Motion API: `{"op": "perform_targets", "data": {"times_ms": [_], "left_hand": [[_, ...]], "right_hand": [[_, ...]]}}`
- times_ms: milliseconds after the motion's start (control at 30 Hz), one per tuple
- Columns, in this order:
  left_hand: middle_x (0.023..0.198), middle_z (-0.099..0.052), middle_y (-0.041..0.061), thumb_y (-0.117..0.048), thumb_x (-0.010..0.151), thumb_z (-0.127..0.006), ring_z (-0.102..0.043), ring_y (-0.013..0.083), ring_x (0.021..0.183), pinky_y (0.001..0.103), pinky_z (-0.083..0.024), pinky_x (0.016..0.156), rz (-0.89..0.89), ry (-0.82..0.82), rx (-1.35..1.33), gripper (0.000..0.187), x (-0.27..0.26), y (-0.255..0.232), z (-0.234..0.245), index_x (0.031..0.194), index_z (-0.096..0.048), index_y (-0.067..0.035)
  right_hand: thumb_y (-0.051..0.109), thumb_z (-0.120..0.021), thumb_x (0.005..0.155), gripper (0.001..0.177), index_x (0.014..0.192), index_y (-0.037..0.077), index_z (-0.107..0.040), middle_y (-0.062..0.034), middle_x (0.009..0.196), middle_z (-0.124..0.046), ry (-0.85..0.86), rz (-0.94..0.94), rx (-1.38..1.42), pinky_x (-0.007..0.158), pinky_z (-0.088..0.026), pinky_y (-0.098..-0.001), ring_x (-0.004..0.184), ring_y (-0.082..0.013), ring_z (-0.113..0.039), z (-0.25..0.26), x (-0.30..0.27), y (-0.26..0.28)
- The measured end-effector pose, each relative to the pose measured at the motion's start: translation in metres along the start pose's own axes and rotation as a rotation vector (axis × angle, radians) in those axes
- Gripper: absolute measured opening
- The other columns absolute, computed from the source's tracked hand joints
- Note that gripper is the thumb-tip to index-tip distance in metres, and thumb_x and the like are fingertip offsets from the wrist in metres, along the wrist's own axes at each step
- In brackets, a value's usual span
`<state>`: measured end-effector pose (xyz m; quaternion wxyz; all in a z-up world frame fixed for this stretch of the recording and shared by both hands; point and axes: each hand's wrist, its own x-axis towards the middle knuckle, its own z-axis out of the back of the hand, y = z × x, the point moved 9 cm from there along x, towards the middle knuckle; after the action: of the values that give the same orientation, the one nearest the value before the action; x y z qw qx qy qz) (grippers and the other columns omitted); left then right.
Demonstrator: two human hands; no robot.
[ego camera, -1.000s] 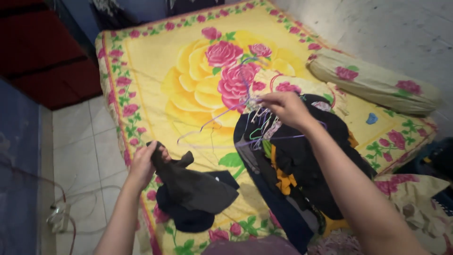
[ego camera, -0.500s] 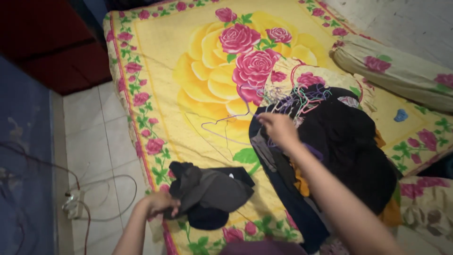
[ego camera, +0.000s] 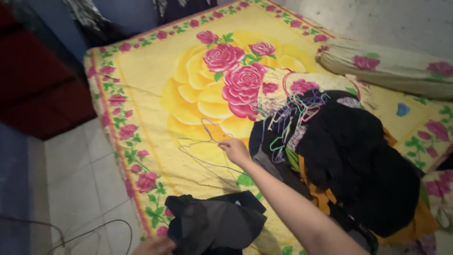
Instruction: Removing various items of clothing from plastic and wire hangers and piling them onto a bed.
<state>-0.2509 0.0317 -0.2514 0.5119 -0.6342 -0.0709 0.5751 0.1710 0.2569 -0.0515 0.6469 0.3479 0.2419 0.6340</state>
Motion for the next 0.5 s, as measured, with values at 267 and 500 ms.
{"op": "perform_targets", "data": {"times_ms": [267, 500], "left_hand": [[0.075, -0.075, 0.012, -0.024, 0.089, -0.078, -0.069, 0.019, 0.063, 0.033, -0.055, 0.06, -0.118, -0.517, -0.093, 0.027, 0.067, 0.086, 0.027, 0.112, -0.083, -0.01], [0.089, -0.068, 0.014, -0.026, 0.089, -0.074, -0.066, 0.0218, 0.072, 0.036, -0.054, 0.073, -0.56, -0.741, 0.184, 0.036, 0.062, 0.078, 0.003, 0.121, -0.072, -0.01]], "right_hand": [[0.031, -0.067, 0.095, 0.029, 0.115, 0.014, -0.079, -0.013, 0.103, -0.079, -0.079, -0.028, 0.144, 0.085, -0.057, -0.0374, 0.097, -0.0277, -0.075, -0.047, 0.009, -0.041], [0.032, -0.078, 0.085, 0.082, 0.15, 0.003, -0.037, -0.029, 0.13, -0.048, -0.587, -0.174, -0.318, 0.103, -0.038, -0.0565, 0.121, -0.0453, -0.046, 0.064, -0.013, -0.137]]}}
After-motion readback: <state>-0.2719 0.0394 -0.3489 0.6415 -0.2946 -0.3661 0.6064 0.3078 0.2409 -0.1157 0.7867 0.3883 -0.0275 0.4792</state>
